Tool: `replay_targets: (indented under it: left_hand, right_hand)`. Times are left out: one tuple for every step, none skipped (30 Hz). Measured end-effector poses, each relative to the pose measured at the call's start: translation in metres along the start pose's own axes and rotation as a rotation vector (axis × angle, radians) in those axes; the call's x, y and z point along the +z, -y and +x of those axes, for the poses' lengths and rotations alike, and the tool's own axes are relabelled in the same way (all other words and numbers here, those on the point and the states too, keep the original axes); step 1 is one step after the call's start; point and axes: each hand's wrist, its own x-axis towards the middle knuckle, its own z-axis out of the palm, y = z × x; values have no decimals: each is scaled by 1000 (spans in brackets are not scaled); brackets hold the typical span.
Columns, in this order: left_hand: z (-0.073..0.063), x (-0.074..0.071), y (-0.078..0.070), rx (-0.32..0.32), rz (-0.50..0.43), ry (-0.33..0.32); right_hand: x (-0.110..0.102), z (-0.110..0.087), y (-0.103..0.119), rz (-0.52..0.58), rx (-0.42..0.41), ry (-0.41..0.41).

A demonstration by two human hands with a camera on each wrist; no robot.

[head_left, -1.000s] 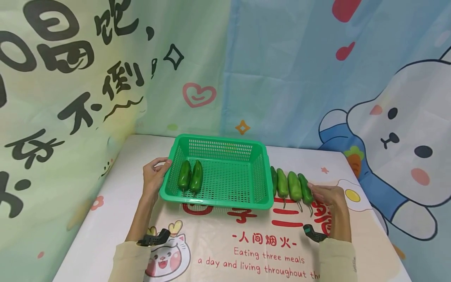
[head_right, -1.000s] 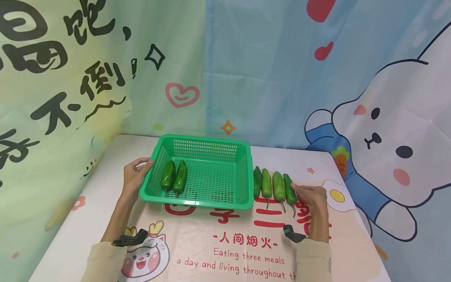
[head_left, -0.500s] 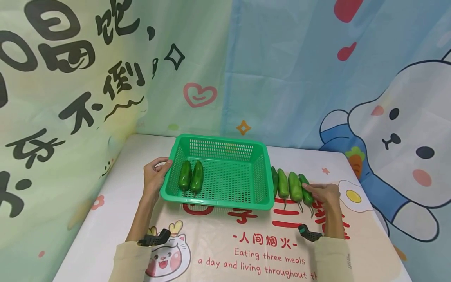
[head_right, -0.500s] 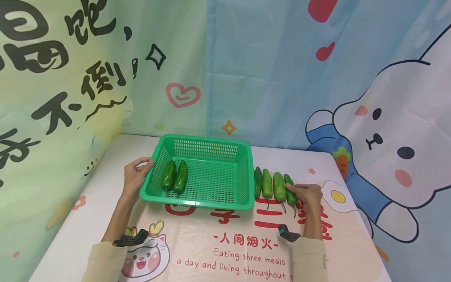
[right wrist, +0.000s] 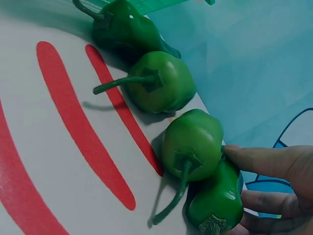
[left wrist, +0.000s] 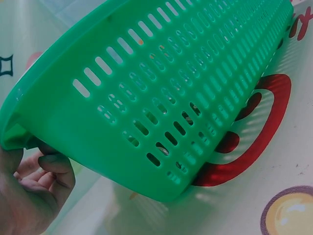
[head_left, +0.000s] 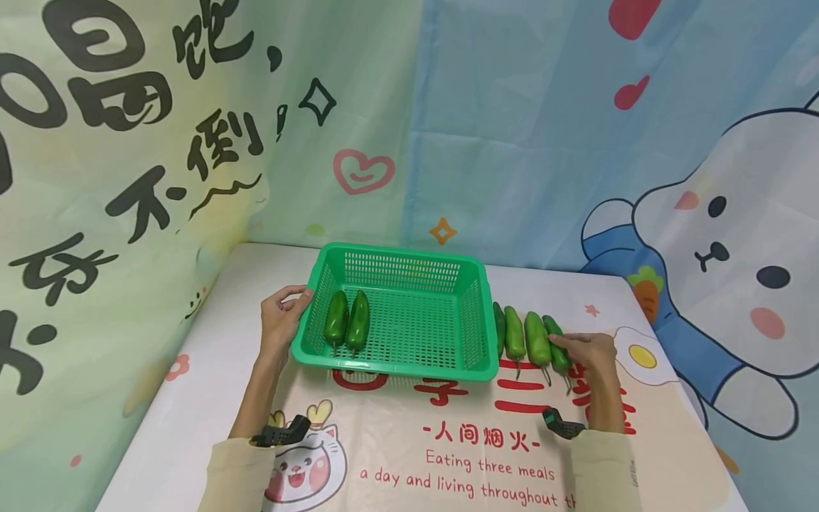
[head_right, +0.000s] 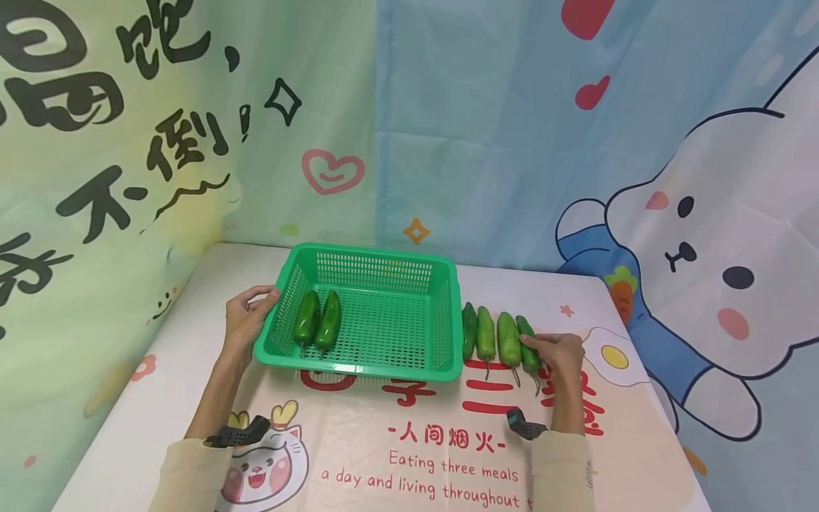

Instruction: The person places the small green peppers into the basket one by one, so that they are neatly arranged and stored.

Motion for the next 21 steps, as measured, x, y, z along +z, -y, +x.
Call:
replay_targets:
  left_hand:
    - [0, 0, 0, 0, -1, 0]
    - [0, 0, 0, 0, -2, 0]
    - [0, -1, 0, 1, -3, 0]
    - [0, -1, 0, 0, -5, 0]
    - [0, -1, -1, 0, -5, -1]
    - [0, -1, -1, -1, -5, -1]
    - [0, -1, -1, -2, -6, -2]
    - [0, -1, -1, -3, -6, -3]
    - [0, -2, -1, -3, -6, -3]
    - [0, -2, -1, -3, -6, -4]
    - [0, -2, -1, -2, -7, -5]
    - [0, -2, -1, -1, -9, -5]
    - [0, -2, 0, -2, -13, -4]
    - [0, -2, 0, 0, -14, -2]
    - [0, -2, 0, 1, -17, 0]
    - [0, -2, 1, 3, -21, 1]
    - [0, -1, 1, 2, -23, 2]
    - [0, -1, 1, 1, -25, 5]
    - [0, -1, 1, 1, -25, 7]
    - [-1, 0, 1, 1, -24, 8]
    - [0, 0, 1, 1, -25, 7]
  right_hand:
    - [-1, 1, -1, 3, -4, 16]
    - [-3, 2, -2, 7, -8, 35]
    - [-5, 3, -3, 9, -17, 56]
    - [-6, 4, -4, 15, -23, 73]
    - [-8, 5, -5, 23, -30, 93]
    - [-9, 6, -6, 34, -36, 109]
    - [-10, 6, -6, 46, -43, 125]
    - [-11, 7, -7, 57, -46, 138]
    - [-12, 7, -7, 68, -52, 148]
    - [-12, 7, -8, 81, -52, 154]
    - [-13, 8, -9, 92, -52, 162]
    - [-14, 8, -9, 102, -50, 169]
    - [-16, 8, -11, 108, -38, 182]
    - [-18, 8, -12, 119, -25, 199]
    - [-21, 8, -13, 131, -12, 216]
    - [-24, 9, -15, 157, 12, 236]
    - [-27, 9, -17, 184, 33, 258]
    - [-30, 10, -19, 227, 54, 281]
    - [-33, 10, -20, 276, 75, 305]
    - [-36, 11, -22, 327, 87, 329]
    - [-39, 12, -23, 377, 95, 351]
